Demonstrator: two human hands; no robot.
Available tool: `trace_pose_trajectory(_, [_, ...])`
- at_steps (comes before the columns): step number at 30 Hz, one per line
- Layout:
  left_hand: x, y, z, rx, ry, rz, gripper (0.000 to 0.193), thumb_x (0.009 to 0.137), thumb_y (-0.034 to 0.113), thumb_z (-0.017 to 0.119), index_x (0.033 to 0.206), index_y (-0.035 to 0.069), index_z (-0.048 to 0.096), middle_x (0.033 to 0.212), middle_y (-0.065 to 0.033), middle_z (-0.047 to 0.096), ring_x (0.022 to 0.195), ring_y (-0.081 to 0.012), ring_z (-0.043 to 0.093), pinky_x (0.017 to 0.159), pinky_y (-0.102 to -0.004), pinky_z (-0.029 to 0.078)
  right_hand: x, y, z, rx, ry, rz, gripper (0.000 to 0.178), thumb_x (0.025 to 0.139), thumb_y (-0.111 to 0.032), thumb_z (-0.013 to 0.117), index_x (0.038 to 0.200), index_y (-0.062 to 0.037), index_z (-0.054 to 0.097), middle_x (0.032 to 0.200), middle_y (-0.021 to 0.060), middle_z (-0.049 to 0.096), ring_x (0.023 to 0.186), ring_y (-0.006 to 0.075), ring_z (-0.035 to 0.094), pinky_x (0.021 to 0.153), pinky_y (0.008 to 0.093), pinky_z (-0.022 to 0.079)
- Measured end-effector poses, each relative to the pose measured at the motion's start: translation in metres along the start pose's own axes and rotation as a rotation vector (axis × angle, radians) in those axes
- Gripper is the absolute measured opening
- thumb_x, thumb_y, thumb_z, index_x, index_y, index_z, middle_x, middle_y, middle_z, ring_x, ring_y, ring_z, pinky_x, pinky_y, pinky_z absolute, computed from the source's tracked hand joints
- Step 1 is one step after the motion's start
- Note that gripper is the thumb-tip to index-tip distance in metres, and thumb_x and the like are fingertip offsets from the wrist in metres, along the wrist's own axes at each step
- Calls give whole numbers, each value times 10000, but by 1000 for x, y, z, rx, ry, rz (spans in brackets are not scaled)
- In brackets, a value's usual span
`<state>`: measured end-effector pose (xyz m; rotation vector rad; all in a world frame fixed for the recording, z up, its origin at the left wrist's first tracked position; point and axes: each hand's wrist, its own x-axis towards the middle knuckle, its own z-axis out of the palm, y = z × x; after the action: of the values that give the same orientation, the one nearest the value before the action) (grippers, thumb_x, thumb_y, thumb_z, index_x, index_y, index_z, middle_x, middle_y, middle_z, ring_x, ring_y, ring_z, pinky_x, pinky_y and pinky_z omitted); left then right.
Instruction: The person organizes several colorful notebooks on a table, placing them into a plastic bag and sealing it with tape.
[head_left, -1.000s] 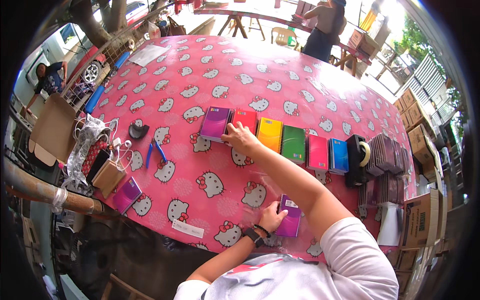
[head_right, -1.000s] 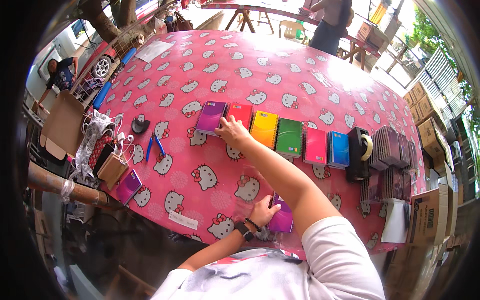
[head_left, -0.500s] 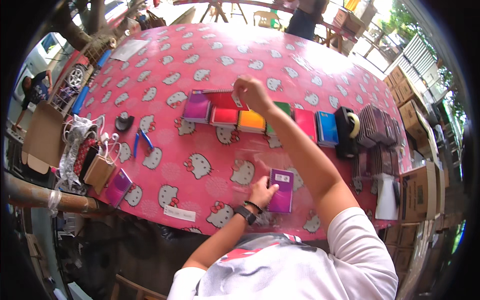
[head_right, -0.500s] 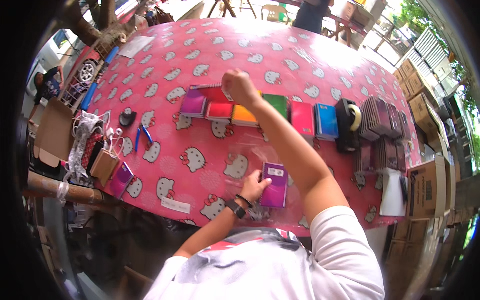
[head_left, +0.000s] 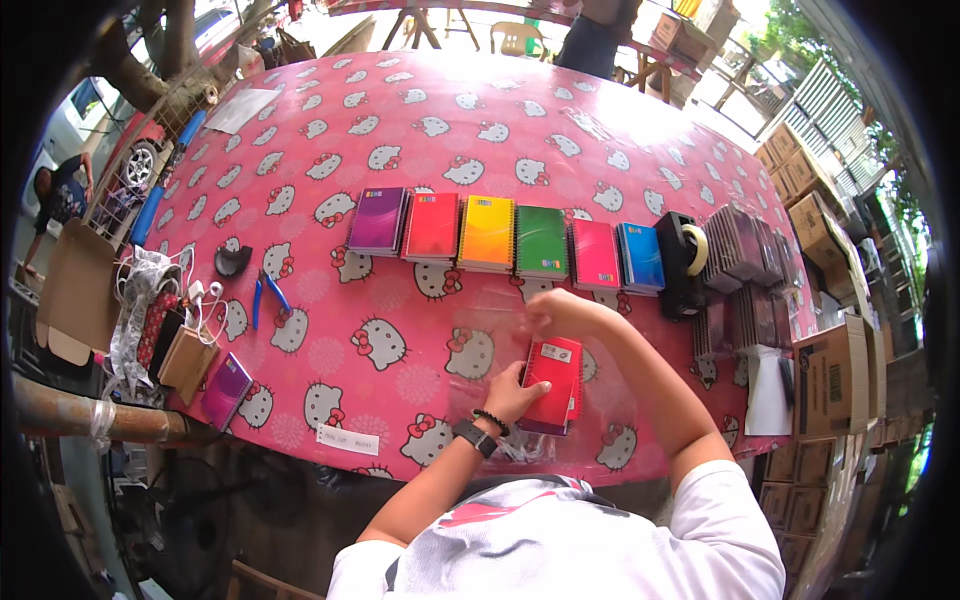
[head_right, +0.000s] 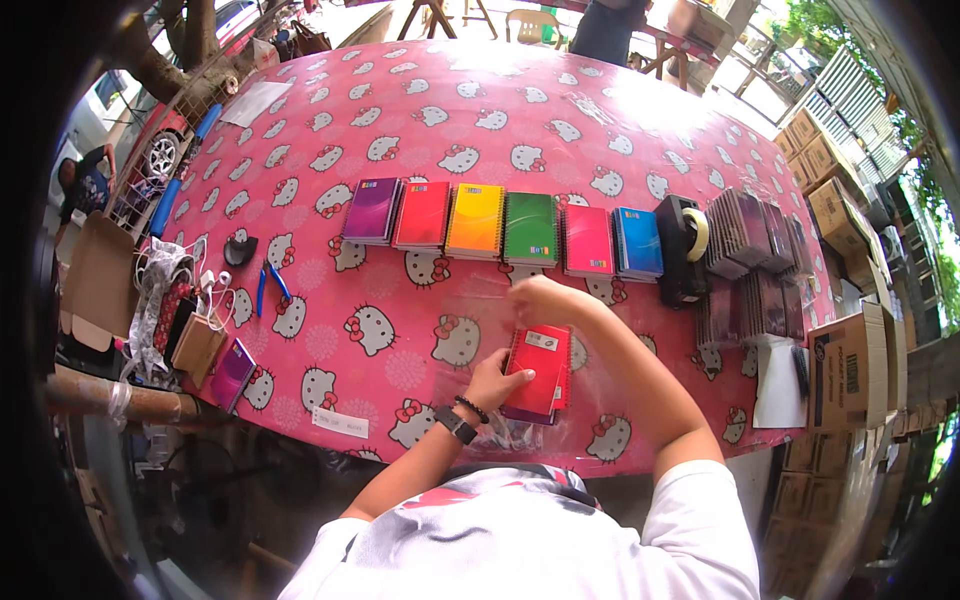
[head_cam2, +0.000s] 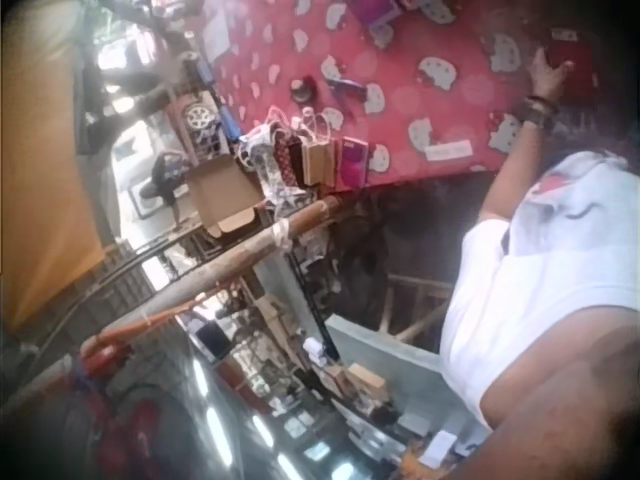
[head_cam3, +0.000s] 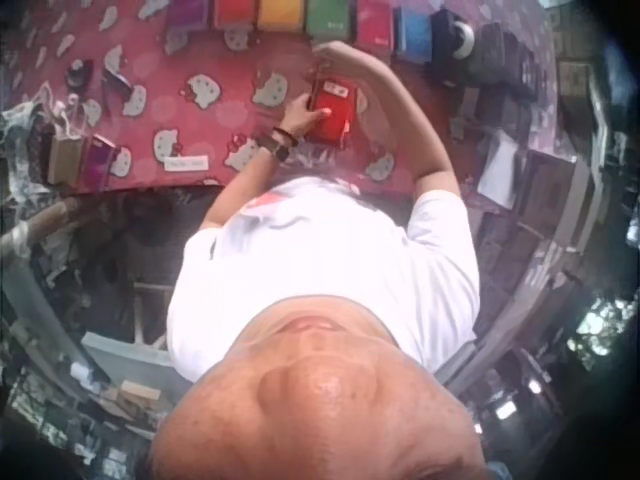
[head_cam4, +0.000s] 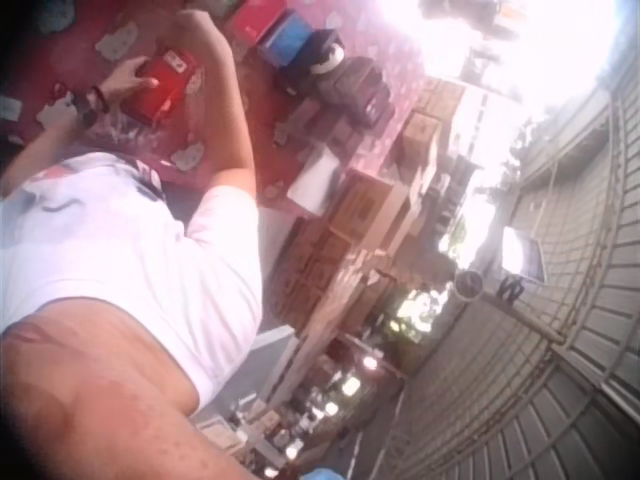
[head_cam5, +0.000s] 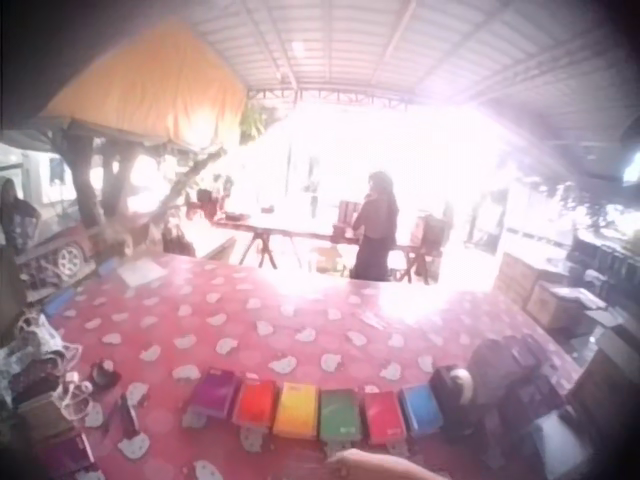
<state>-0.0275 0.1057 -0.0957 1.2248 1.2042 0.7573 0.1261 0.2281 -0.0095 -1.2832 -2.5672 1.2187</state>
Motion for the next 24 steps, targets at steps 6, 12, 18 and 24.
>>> trace_pose_trajectory(6, [0,4,-5,1,-37,-1,521,716,300,730,1077,-38,566,965,-193,655,884,-257,647,783,-349,501,95,-43,7,-580,508,-174,399,819,-314,611,1165,-132,528,1146,124,492,1105,321,452,868,442,423])
trace_pose_trajectory(12, [-1,7,-4,2,-34,-53,526,722,303,726,1088,-36,560,996,-191,647,904,-257,640,795,-350,496,119,-33,13,-817,526,-38,323,836,-229,548,1148,-145,538,1124,142,493,1065,321,486,833,434,450])
trace_pose_trajectory(18, [-1,2,-4,-11,-31,-22,505,755,289,706,1089,-58,554,978,-166,647,866,-200,630,766,-316,503,113,-41,-4,-672,447,-45,228,838,-203,554,1060,-154,569,1077,164,502,978,330,542,762,436,502])
trace_pose_trajectory(24, [8,-5,6,-75,-53,10,445,763,309,691,1039,-25,592,937,-172,665,860,-240,647,769,-347,501,88,-7,-42,-436,675,-151,135,798,-137,599,906,-56,587,922,131,564,839,288,603,688,360,518])
